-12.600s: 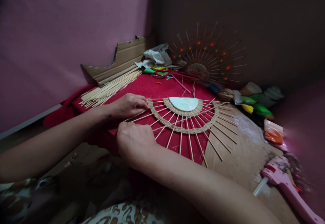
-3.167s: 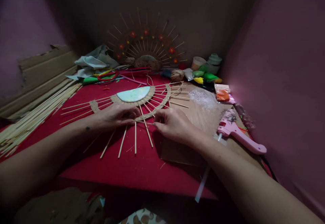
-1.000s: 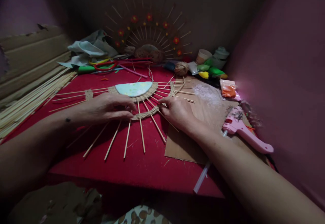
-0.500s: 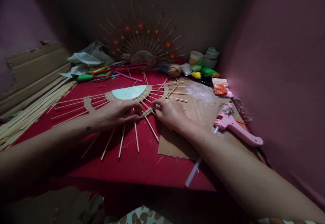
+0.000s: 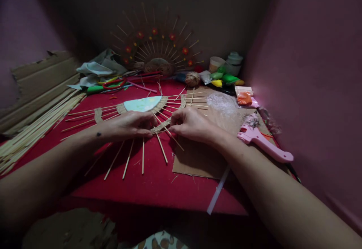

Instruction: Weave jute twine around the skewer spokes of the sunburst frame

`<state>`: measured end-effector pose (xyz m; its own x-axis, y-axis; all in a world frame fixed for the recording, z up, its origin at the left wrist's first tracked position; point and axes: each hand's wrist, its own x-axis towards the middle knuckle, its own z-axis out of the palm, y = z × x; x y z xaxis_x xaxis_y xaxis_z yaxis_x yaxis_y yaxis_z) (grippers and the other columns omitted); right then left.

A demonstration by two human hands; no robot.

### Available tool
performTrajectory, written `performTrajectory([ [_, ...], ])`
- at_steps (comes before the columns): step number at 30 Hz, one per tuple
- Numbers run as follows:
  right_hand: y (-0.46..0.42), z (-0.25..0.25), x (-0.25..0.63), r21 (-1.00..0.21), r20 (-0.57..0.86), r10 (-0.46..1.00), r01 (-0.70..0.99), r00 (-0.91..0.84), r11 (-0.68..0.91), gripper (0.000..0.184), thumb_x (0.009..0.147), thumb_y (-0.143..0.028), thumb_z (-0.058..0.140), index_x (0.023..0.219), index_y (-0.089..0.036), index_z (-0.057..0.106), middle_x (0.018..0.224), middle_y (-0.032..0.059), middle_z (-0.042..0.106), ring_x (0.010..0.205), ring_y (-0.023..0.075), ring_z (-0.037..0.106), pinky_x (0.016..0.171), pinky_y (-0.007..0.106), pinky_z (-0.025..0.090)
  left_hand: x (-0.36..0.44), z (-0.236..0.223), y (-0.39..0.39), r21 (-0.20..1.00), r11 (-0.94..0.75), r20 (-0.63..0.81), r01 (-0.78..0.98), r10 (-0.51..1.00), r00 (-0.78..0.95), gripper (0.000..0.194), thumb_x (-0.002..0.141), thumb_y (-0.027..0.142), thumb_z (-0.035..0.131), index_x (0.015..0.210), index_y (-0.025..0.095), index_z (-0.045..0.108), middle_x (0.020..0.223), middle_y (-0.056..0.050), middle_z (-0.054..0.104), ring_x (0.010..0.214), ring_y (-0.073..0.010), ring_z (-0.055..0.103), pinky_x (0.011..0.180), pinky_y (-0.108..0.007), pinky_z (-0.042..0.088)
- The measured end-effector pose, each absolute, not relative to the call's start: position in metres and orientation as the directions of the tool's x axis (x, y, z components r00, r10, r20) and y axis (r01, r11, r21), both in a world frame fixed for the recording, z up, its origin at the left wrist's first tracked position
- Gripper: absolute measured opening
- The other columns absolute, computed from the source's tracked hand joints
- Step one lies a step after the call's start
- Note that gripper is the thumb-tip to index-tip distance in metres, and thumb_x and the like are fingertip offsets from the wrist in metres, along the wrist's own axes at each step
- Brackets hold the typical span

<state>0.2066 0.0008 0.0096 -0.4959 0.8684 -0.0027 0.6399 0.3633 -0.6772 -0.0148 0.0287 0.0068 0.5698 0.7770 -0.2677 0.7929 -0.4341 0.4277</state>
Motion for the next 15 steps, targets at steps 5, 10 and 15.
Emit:
performTrajectory([
  [5,0.001,0.016,0.215,-0.789,-0.231,0.655,0.532,-0.719,0.307,0.014,0.077,-0.022,0.061,0.068,-0.015,0.067,0.059,-0.0015,0.060,0.055,0.0085,0.049,0.051,0.021,0.035,-0.022,0.007,0.031,0.451,-0.453,-0.261,0.769,0.757,0.599,0.028,0.076,0.032,0.060,0.098,0.016,0.066,0.082,-0.002,0.065,0.075,-0.0145,0.055,0.066,-0.024,0.038],
  [10,0.003,0.011,0.215,-0.658,-0.222,0.715,0.643,-0.662,0.391,0.012,0.077,-0.023,0.062,0.075,-0.014,0.069,0.061,-0.0006,0.062,0.056,0.0089,0.049,0.050,0.021,0.034,-0.029,0.004,0.031,0.454,-0.498,-0.216,0.739,0.743,0.633,0.026,0.076,0.028,0.059,0.098,0.018,0.068,0.087,-0.002,0.067,0.078,-0.0146,0.058,0.070,-0.024,0.039],
  [15,0.002,0.012,0.212,-0.583,-0.227,0.733,0.693,-0.641,0.425,0.012,0.079,-0.024,0.060,0.074,-0.015,0.067,0.061,-0.0010,0.059,0.056,0.0093,0.048,0.050,0.022,0.033,-0.031,0.006,0.029,0.453,-0.511,-0.219,0.731,0.731,0.647,0.025,0.076,0.035,0.061,0.095,0.019,0.068,0.079,-0.002,0.065,0.071,-0.0139,0.055,0.063,-0.023,0.037],
])
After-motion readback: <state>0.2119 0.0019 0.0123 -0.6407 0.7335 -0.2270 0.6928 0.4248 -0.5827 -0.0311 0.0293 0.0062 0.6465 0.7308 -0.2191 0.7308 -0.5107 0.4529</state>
